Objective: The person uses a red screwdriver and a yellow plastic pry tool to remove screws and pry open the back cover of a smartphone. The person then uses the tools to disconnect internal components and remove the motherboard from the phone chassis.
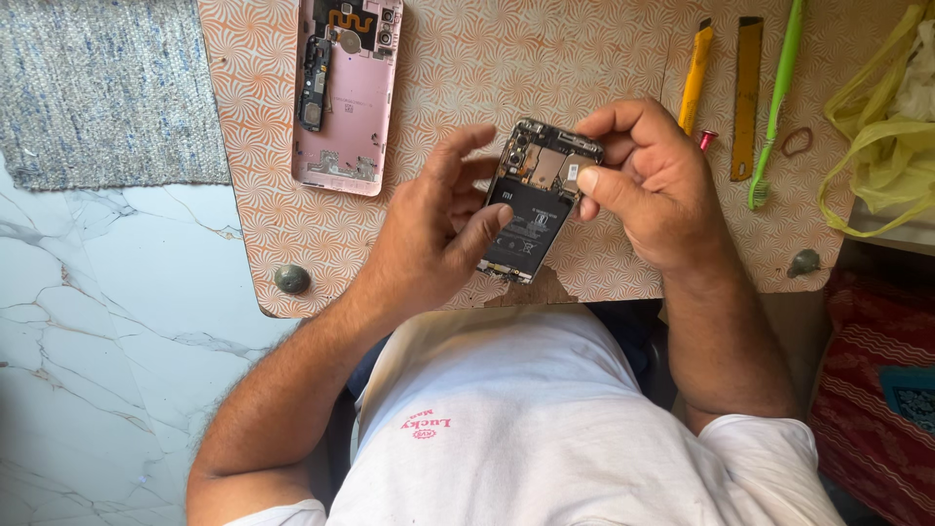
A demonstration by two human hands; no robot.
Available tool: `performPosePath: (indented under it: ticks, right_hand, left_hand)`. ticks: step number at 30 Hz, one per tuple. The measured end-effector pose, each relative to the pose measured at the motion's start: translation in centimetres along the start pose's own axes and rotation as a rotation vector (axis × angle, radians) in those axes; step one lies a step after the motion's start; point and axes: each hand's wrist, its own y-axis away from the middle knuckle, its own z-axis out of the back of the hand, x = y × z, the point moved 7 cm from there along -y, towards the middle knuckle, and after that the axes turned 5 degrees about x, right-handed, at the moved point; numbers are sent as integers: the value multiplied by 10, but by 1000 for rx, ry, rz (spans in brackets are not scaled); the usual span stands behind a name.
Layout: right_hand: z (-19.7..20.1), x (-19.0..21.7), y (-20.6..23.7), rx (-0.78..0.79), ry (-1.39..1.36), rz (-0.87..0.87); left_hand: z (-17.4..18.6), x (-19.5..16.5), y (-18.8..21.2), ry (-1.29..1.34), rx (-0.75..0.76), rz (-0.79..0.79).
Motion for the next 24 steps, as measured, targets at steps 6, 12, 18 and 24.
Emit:
performPosePath:
  ticks: [6,12,18,24]
  right_hand:
    - [-4,12,11,-22,5,71]
    - [-2,18,23,-71,37,120]
    - [-2,18,25,-53,73,188]
    - [0,16,25,-77,66,165]
  left_hand:
    - [-12,19,-4,248,103,51]
    - [-16,23,-2,344,157,67]
    - [-14,18,-1,331,170,16]
    - [-15,19,-1,337,161,32]
